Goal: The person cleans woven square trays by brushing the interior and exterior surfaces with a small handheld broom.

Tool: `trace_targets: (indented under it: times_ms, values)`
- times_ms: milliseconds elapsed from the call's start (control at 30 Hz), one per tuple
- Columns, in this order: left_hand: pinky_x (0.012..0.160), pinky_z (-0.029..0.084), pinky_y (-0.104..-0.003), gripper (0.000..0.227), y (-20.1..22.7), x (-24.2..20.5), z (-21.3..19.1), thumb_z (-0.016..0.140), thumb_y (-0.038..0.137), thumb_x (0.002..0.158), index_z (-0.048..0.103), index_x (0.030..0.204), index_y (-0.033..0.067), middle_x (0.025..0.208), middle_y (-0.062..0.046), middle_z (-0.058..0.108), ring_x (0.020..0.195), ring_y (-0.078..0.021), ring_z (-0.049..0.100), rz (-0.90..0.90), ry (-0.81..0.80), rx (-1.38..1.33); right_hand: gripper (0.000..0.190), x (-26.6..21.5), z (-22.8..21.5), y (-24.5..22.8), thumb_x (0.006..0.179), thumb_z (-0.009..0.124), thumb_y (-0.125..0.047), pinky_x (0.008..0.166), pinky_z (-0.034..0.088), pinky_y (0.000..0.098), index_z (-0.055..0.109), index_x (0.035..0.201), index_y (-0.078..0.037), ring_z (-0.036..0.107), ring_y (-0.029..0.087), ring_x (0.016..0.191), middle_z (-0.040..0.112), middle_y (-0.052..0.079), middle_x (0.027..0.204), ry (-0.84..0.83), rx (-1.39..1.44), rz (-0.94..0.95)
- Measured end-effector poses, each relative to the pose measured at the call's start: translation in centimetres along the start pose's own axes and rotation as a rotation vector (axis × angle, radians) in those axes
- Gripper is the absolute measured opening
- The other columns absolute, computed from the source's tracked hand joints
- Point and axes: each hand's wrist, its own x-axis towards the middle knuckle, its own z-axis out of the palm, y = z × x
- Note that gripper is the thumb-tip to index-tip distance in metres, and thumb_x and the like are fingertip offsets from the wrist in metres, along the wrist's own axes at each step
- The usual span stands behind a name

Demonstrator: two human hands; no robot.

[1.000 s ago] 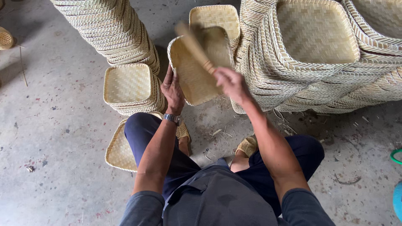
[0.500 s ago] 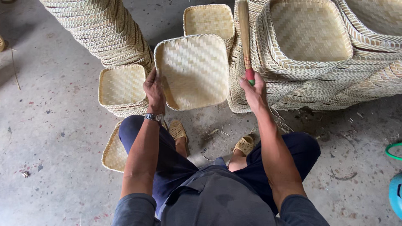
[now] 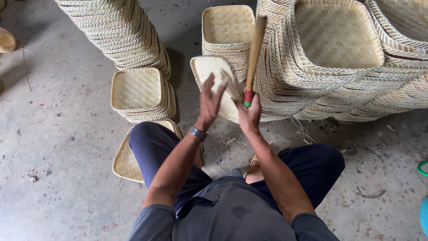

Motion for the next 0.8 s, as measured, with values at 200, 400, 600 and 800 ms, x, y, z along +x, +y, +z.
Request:
trace_targets:
  times_ms: [200, 400, 600, 800]
  values:
    - [0.082, 0.053, -0.033, 0.048, -1.5, -1.9, 3.0, 0.072, 0.025, 0.1, 0.053, 0.135, -0.0022, 0.12, -0.015, 0.057, 0.106, -0.0194, 0.055, 0.119, 0.136, -0.245, 0.019, -2.2, 1.3, 4.4, 0.102, 0.057, -0.005, 0.088, 0.064, 0.0282, 0.055, 0.121, -0.002, 0.066, 0.013, 0.098, 0.061, 0.004, 0.108, -0.215, 0.691, -0.009]
    - [0.053, 0.039, -0.026, 0.025, -3.0, 0.1, -3.3, 0.067, 0.013, 0.107, 0.061, 0.086, 0.0018, 0.073, 0.003, 0.054, 0.066, -0.0061, 0.042, 0.097, 0.003, -0.009, 0.037, -0.6, -5.4, -0.9, 0.1, 0.071, -0.017, 0.049, 0.05, 0.0257, 0.056, 0.132, -0.006, 0.06, 0.013, 0.069, 0.061, 0.008, 0.091, -0.305, -0.234, -0.332]
    - [0.057, 0.04, -0.024, 0.021, 1.6, 0.8, -10.2, 0.06, 0.013, 0.107, 0.06, 0.087, 0.0055, 0.073, 0.006, 0.051, 0.065, -0.0062, 0.044, 0.222, -0.298, 0.1, 0.033, 2.9, -10.4, -4.7, 0.103, 0.063, -0.021, 0.036, 0.047, 0.0312, 0.067, 0.135, -0.014, 0.054, 0.014, 0.048, 0.071, 0.01, 0.081, -0.469, -0.797, -0.503]
    - [0.073, 0.045, -0.022, 0.013, 2.0, 1.4, -13.6, 0.062, 0.019, 0.105, 0.064, 0.107, 0.0065, 0.089, 0.006, 0.058, 0.083, -0.0058, 0.051, 0.202, -0.319, -0.065, 0.031, 4.7, -10.7, -2.7, 0.1, 0.064, -0.023, 0.043, 0.042, 0.0246, 0.069, 0.126, -0.008, 0.054, 0.01, 0.055, 0.068, 0.007, 0.079, -0.202, -0.89, -0.514]
